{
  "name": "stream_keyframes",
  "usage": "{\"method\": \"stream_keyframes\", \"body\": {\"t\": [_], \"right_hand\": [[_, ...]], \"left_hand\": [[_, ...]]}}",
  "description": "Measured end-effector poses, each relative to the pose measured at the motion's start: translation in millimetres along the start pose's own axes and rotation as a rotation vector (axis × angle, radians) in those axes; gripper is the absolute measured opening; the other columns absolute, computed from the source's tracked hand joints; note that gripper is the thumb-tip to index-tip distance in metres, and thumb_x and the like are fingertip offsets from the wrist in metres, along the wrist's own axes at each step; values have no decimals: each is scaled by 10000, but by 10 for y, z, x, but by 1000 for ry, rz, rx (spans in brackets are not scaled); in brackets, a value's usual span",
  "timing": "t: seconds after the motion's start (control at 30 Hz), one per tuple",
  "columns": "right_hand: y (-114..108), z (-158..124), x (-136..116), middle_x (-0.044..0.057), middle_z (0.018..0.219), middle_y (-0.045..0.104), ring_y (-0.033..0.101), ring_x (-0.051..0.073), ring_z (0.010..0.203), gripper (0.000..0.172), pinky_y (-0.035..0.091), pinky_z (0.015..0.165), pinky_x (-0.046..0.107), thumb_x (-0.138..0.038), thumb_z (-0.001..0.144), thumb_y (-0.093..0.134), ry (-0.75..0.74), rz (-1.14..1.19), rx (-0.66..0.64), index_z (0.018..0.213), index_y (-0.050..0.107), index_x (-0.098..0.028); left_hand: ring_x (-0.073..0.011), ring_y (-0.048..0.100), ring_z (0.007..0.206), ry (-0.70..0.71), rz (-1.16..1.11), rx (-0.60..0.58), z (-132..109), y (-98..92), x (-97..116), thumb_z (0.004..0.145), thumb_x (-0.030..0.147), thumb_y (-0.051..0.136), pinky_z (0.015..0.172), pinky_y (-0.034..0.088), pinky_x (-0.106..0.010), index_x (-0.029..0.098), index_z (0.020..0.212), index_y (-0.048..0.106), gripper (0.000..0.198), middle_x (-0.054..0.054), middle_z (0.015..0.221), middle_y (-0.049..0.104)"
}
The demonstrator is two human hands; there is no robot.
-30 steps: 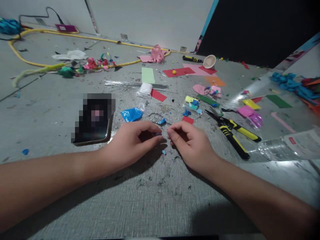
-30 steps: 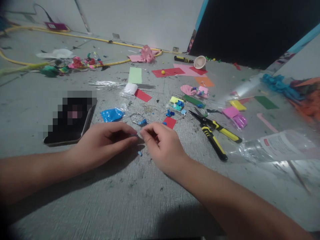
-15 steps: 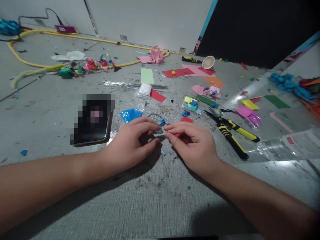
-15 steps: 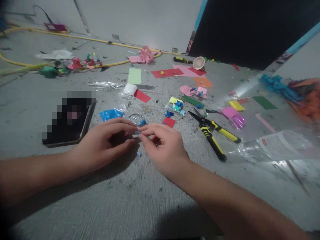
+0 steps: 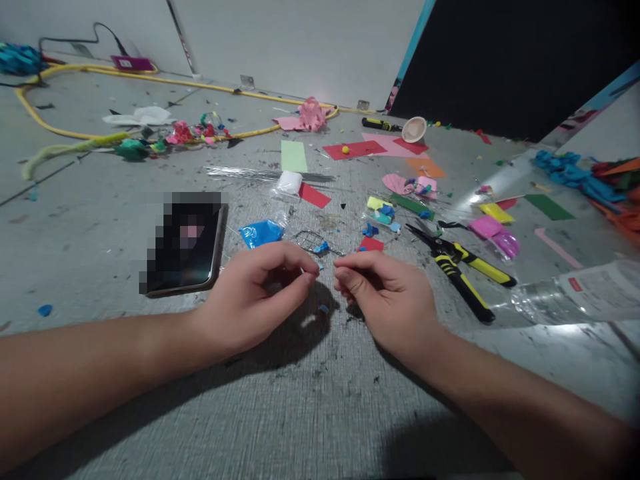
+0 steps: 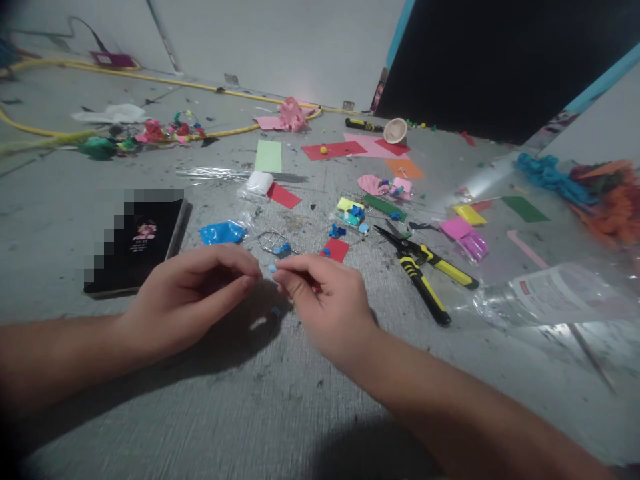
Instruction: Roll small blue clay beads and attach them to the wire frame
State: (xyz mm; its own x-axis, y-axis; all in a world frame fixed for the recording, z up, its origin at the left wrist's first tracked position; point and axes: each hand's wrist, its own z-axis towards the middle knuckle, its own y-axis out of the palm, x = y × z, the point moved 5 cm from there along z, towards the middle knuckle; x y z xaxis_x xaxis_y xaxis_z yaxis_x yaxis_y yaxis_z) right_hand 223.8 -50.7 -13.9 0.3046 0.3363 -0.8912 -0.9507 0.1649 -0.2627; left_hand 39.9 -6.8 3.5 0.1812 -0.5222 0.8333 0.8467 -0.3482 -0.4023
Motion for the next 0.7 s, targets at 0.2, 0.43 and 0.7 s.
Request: {"method": "stream_keyframes", "body": {"t": [0.2,0.43,0.7], "right_hand": [[-12,3,-155,-9,865,805,743,117,788,154,598,749,237,-64,917,798,-193,-39,-13,934,784,-216],[15,-37,-283,8,757,775,709,104,706,131,584,719,215,-123,925,843,-380,-42,-116,831,763,-168],[17,-58,-244,74,949,834,777,138,829,131,631,780,237,-66,933,800,-391,-65,-73,1017,836,-161]], "left_hand": [[-90,602,564,-234,-225,-121,4,84,-84,948,183,680,515,496,-192,156,950,747,71,22,734,722],[-178,721,736,-271,-153,-336,3,152,-96,961,295,675,662,569,-267,130,920,784,202,-66,816,799],[-172,680,646,-212,-77,-366,3,162,-52,987,295,634,590,522,-263,147,875,758,223,-37,704,747]]}}
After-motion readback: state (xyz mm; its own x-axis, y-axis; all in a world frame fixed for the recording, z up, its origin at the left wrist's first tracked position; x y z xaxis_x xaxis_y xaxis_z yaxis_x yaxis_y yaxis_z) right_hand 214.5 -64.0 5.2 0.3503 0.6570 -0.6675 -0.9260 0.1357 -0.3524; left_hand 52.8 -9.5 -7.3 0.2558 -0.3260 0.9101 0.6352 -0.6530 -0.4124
